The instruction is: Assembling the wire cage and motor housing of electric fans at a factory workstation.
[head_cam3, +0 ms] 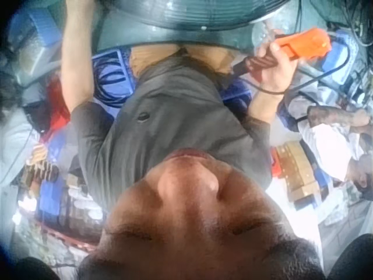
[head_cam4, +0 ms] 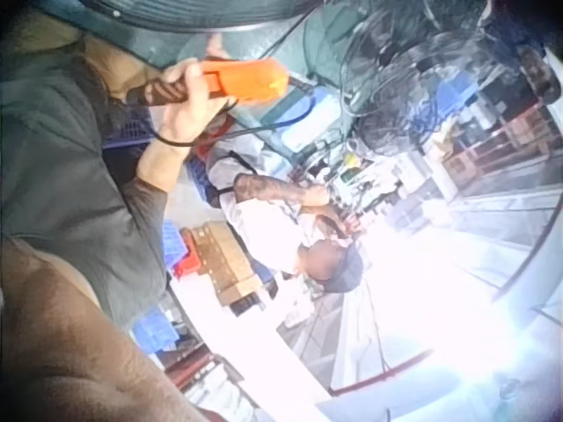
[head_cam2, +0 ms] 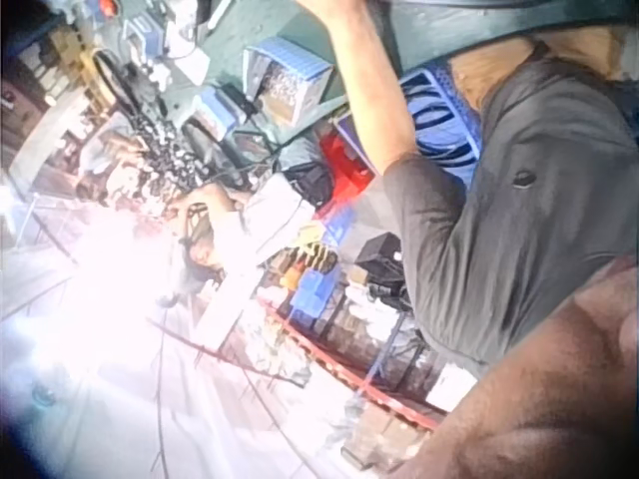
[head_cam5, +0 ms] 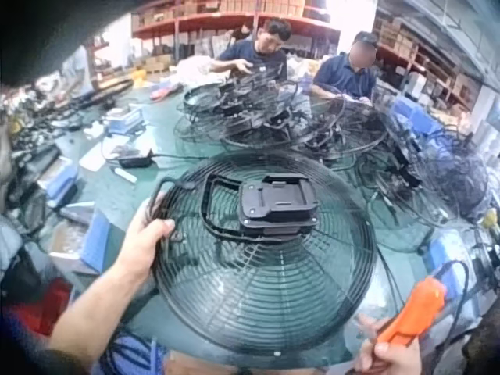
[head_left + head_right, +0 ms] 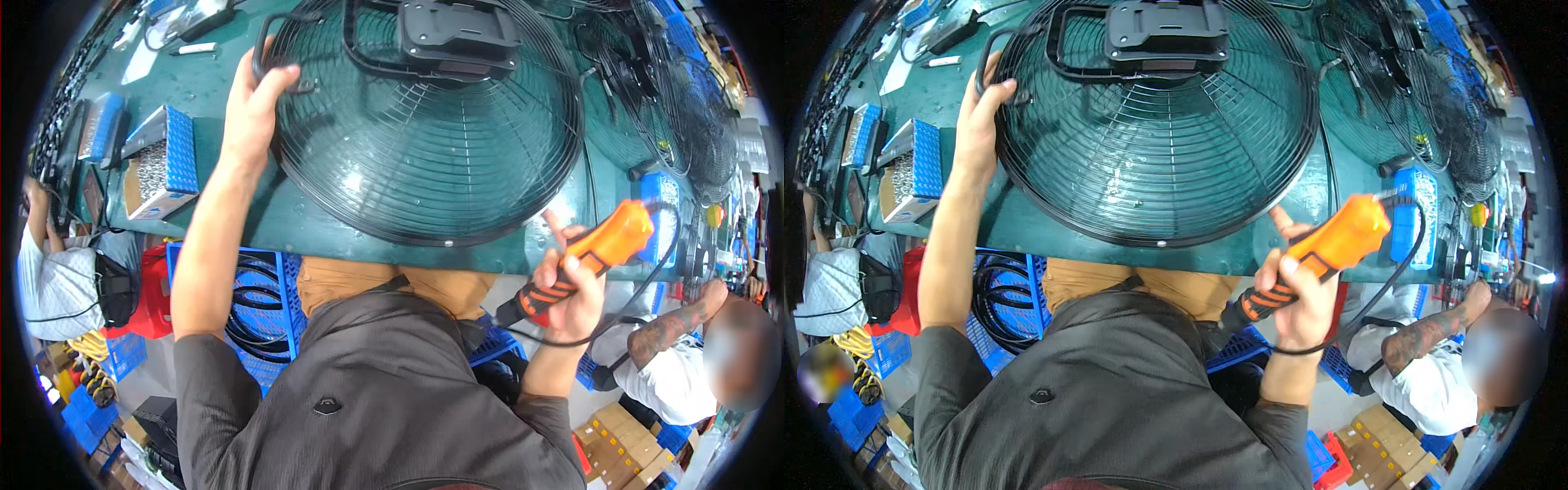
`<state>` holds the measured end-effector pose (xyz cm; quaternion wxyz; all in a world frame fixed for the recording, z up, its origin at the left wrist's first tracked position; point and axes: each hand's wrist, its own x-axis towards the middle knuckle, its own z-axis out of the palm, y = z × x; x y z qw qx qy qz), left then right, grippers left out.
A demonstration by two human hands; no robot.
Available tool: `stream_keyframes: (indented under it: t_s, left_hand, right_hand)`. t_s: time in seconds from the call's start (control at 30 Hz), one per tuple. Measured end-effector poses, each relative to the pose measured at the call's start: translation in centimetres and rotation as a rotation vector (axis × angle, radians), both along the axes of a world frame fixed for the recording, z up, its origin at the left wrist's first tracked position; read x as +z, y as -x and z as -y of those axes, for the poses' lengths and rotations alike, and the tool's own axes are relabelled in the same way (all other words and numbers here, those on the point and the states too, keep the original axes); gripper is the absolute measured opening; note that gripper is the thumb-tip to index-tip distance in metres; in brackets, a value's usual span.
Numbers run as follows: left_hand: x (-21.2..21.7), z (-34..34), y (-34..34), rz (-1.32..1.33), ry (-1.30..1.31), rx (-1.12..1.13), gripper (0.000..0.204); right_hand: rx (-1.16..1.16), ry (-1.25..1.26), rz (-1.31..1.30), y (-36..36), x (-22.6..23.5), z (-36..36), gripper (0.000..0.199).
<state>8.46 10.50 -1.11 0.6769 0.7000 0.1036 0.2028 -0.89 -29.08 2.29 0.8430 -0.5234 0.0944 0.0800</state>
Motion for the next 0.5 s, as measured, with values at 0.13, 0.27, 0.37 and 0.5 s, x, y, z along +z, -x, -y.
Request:
stream_keyframes:
  t_s: [0.13, 0.27, 0.37, 0.5]
  left_hand:
    - [0.8, 5.3, 7.4, -0.040, 0.097, 0.205, 0.070]
    - [0.7, 10.7, 15.1, 0.025, 0.134, 0.134, 0.083]
    - [1.3, 8.6, 18.1, -0.033, -0.031, 0.048, 0.086]
    - [3.3, -1.6, 17.9, -0.059, -0.805, 0.362, 0.034]
  right_hand:
    - [0.068, 0.101, -0.048, -8.2, 0.6, 1.4, 0.040]
    - [0.196, 0.101, -0.039, -19.2, 0.2, 1.3, 0.035]
    - [0.206, 0.173, 0.014, -21.2, 0.4, 1.5, 0.033]
    - [0.039, 0.212, 0.389, -16.1, 2.0, 1.9, 0.034]
